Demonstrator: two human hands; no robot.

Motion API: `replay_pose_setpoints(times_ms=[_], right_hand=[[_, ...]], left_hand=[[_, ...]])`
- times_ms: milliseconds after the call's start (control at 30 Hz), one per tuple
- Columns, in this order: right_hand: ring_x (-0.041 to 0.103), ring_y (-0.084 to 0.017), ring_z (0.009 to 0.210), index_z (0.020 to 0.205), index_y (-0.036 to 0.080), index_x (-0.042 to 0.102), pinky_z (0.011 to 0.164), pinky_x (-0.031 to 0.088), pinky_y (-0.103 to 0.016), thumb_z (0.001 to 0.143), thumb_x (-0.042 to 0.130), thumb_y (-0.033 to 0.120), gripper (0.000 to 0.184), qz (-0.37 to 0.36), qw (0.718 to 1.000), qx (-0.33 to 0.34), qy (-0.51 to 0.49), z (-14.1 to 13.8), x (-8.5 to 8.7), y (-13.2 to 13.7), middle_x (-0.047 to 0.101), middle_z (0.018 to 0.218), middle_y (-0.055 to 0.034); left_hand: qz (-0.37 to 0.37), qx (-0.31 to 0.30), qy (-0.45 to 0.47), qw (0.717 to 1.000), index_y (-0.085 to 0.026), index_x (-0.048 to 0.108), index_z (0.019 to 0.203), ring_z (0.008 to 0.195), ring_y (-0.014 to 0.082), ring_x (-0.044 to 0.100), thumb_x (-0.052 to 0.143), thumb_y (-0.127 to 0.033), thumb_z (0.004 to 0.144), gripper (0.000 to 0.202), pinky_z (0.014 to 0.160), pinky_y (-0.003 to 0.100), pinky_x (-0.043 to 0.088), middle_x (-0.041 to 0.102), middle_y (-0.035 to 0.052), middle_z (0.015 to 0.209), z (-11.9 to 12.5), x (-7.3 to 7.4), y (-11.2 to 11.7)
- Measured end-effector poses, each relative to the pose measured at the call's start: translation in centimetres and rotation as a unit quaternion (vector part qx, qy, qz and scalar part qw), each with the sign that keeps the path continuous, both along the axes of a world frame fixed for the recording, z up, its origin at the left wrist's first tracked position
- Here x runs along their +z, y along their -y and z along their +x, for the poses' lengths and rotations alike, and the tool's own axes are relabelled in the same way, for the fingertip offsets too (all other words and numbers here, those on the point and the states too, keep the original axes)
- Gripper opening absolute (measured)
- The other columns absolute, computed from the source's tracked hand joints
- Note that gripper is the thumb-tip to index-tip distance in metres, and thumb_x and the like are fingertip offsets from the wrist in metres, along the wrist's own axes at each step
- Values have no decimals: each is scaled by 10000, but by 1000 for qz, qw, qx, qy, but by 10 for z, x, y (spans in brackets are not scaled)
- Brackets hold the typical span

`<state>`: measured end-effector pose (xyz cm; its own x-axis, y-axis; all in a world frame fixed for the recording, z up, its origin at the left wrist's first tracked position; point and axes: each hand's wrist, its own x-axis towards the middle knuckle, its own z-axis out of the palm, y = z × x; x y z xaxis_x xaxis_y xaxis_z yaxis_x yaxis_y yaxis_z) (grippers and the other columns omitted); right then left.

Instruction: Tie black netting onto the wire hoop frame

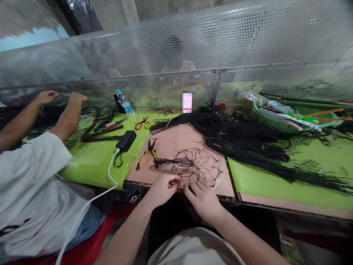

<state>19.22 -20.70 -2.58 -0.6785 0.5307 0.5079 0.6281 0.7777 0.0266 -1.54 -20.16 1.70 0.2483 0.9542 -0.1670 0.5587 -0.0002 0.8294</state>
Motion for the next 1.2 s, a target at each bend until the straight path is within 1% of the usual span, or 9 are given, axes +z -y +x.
replay_pose_setpoints(times_ms=[167, 300, 400, 467, 633, 733, 900, 1033, 1200], right_hand=[[492, -213, 753, 984, 136, 660, 704, 382, -368, 917, 533, 103, 148, -7, 999, 37, 29, 5, 6, -13, 612, 821, -71], [516, -206, 794, 921, 155, 642, 744, 408, -352, 914, 567, 108, 89, -82, 996, 39, 20, 15, 15, -25, 618, 833, -55], [531, -206, 824, 942, 153, 641, 777, 430, -346, 928, 551, 113, 99, -108, 993, 39, 16, 24, 18, -28, 628, 871, -66], [544, -209, 852, 1019, 147, 644, 791, 446, -341, 925, 519, 81, 170, -115, 993, 32, 10, 29, 15, -26, 639, 928, -82], [571, -208, 802, 1218, 93, 603, 768, 473, -361, 948, 475, 97, 298, -60, 997, 44, 0, 45, 11, -14, 660, 951, -107], [543, -179, 680, 1113, 131, 643, 644, 439, -331, 968, 433, 93, 258, -76, 995, 63, -9, 58, 24, -6, 631, 802, -57], [547, -186, 657, 1077, 113, 652, 596, 422, -354, 946, 424, 73, 267, -51, 986, 160, 14, 75, 69, 10, 632, 754, -65], [535, -184, 593, 1132, 117, 655, 539, 406, -366, 937, 482, 80, 263, 18, 978, 201, 53, 81, 109, 14, 628, 697, -47], [574, -186, 627, 1278, 182, 615, 520, 406, -368, 953, 456, 84, 376, 55, 965, 241, 91, 96, 135, -7, 667, 737, -51]], left_hand=[[-20, 45, 18, 999, -153, 721, 1120, 963, 201, 711, 533, -92, 811, 367, 820, 293, 577, 750, 103, 1083, 9, -9, 3], [-27, -4, 20, 999, -170, 641, 1290, 883, 176, 702, 544, -138, 838, 463, 750, 277, 573, 700, 118, 1218, 2, -3, 3], [-11, -65, -24, 998, -262, 603, 1355, 797, 139, 683, 557, -186, 857, 505, 756, 268, 554, 706, 66, 1191, -29, 25, 3], [-9, -94, -72, 993, -282, 664, 1277, 766, 144, 677, 610, -220, 825, 459, 763, 266, 543, 750, 22, 966, -57, 52, -3], [146, 125, -37, 981, -198, 682, 1188, 986, 203, 694, 599, -315, 849, 369, 901, 334, 553, 747, 70, 1099, -94, 91, -64], [180, 128, -145, 964, -151, 689, 1161, 968, 188, 702, 598, -196, 851, 326, 928, 318, 538, 750, 89, 1092, -79, 76, -125], [144, 45, -217, 964, -114, 740, 1013, 872, 193, 700, 624, -46, 769, 278, 847, 288, 524, 767, 118, 970, -43, 27, -207], [162, 12, -224, 961, -137, 753, 961, 921, 210, 682, 641, -52, 745, 258, 891, 295, 485, 761, 112, 993, -35, 8, -229], [191, -5, -191, 963, -160, 739, 857, 1142, 255, 610, 621, -81, 765, 169, 1023, 339, 425, 731, 120, 1065, -28, 17, -228]])
